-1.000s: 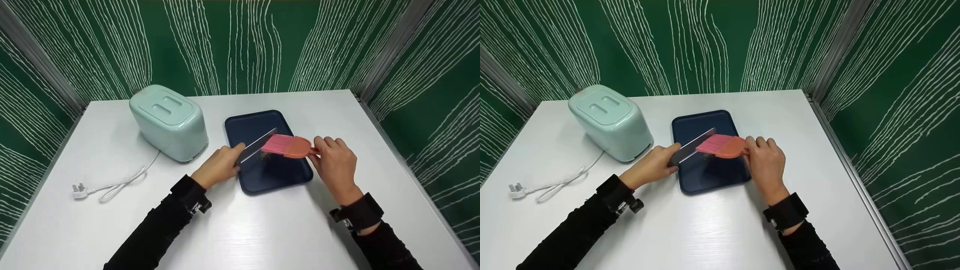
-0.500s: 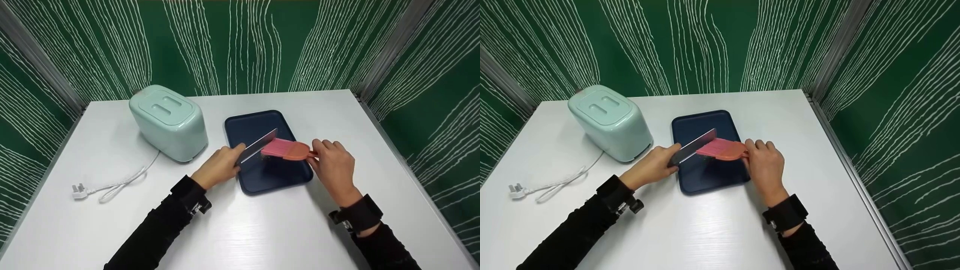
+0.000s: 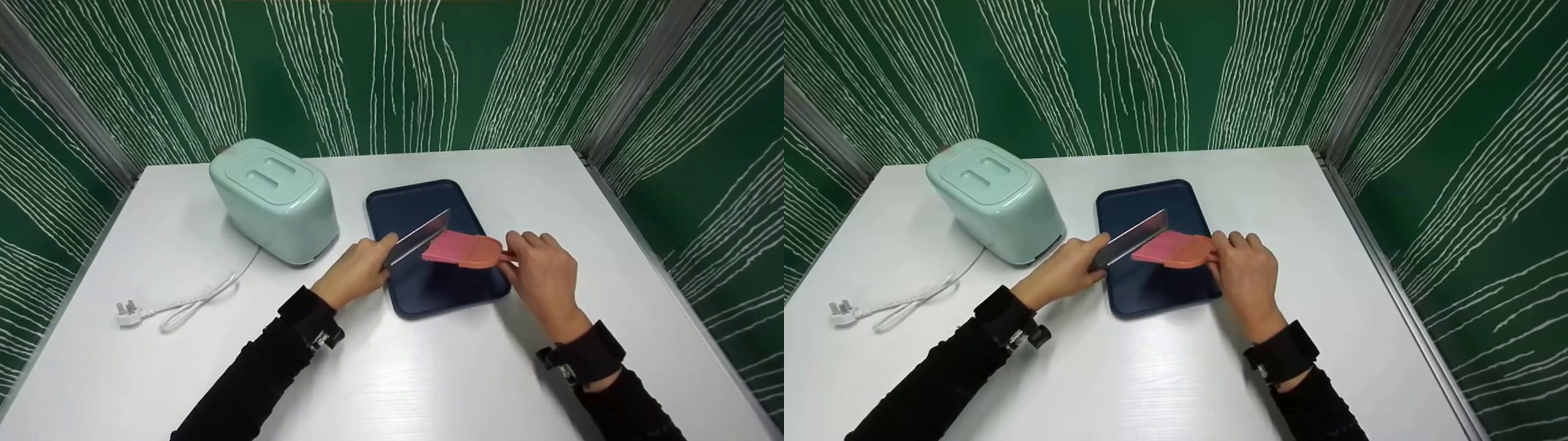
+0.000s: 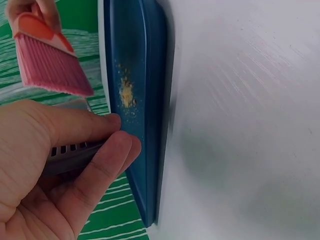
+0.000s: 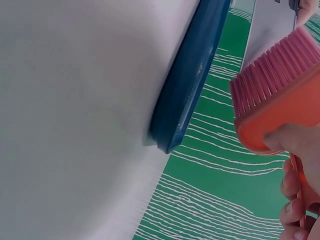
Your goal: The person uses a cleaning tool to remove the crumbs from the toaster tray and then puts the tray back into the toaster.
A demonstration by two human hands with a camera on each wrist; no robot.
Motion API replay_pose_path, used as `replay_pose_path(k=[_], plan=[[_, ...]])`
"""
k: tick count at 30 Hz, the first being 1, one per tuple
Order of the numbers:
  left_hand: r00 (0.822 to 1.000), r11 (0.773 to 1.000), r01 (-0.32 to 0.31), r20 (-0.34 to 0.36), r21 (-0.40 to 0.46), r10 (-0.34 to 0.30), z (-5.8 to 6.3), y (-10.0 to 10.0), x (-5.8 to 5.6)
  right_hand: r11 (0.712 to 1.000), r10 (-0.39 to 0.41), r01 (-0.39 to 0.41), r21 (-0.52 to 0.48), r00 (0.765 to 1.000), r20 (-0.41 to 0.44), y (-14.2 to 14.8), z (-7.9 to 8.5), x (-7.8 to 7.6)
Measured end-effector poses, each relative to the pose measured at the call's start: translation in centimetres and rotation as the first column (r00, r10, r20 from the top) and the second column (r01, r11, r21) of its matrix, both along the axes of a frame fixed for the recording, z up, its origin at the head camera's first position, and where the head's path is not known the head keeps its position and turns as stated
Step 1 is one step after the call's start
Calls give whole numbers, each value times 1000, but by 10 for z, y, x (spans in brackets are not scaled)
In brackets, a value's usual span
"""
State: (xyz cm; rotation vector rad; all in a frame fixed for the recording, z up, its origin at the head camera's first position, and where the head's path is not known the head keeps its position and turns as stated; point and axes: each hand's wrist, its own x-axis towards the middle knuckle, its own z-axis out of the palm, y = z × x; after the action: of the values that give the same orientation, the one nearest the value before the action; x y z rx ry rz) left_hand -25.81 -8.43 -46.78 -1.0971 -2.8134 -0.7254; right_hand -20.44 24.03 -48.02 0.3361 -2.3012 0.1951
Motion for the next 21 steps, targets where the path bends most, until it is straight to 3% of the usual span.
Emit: replay_pose_path(k=[12, 21], plan=[[1000, 1000, -2, 3, 6, 2, -1, 2, 2, 995, -38, 36, -93, 999, -27, -2, 5, -3], [1000, 1000, 12, -10, 16, -12, 0, 2, 2, 996, -50, 48, -80, 999, -16, 0, 0, -8]])
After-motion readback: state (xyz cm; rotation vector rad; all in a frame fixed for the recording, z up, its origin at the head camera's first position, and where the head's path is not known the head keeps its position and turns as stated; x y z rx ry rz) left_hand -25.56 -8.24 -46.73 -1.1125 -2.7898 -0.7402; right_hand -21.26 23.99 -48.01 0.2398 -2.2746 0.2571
